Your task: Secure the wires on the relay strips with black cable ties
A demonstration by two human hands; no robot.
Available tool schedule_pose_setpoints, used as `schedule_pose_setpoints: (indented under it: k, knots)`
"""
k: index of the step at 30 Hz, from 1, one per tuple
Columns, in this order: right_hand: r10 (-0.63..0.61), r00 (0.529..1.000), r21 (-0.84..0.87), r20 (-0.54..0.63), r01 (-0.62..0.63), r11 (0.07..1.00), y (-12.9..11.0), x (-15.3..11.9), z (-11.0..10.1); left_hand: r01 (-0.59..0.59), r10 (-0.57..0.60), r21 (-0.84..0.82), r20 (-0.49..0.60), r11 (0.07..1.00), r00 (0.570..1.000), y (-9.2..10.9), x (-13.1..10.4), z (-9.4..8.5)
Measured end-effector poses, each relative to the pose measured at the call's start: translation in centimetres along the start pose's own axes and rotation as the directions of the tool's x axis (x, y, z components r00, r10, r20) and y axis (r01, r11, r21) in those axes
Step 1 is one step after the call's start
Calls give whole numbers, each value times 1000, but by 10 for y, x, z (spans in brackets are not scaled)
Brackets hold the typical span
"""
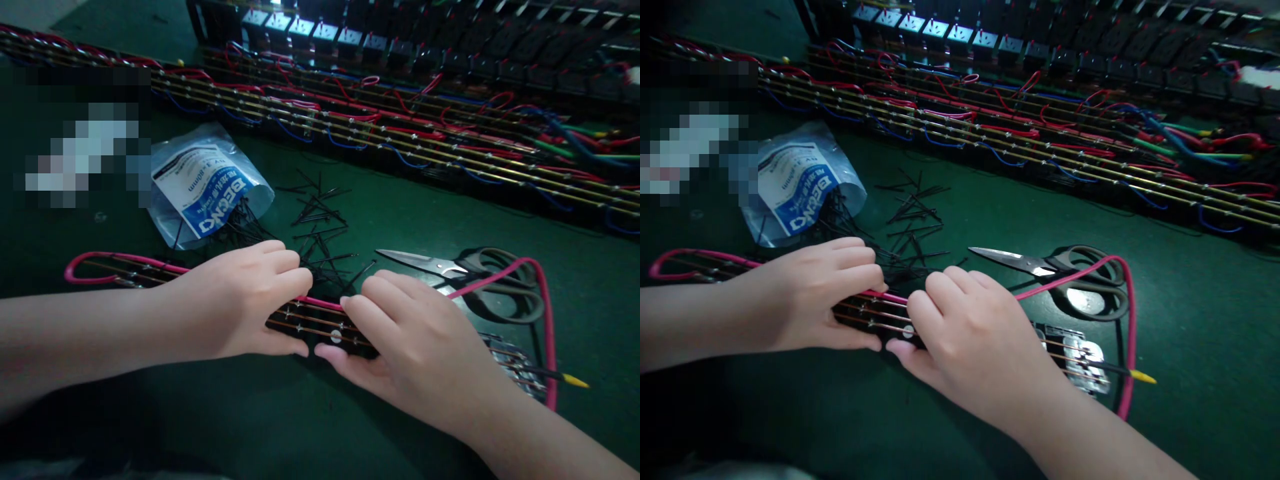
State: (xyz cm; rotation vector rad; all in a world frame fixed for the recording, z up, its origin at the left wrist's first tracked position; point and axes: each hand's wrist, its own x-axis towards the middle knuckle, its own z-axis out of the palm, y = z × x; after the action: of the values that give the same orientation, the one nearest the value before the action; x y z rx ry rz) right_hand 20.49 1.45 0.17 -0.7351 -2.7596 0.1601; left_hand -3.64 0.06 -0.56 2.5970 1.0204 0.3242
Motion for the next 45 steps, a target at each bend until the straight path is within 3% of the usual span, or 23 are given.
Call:
schedule_pose_setpoints:
  k: [9,12,16,23,45]
  knots:
    - [-20,999,24,-29,21,999,1,-4,2,71,-67,-162,32,984,997,-3,2,-3]
    - [-40,998,7,-37,40,999,1,-4,2,144,-152,-184,-31,972,988,-3,3,-3]
    - [-24,999,10,-36,24,1000,1,-3,1,190,-197,-69,-110,979,974,-4,2,1]
    - [-3,1000,64,-22,4,998,2,-4,1,136,-127,75,-107,988,986,-5,1,5]
    - [4,1000,79,-8,-4,997,2,-4,1,37,-17,169,-116,985,993,0,1,2]
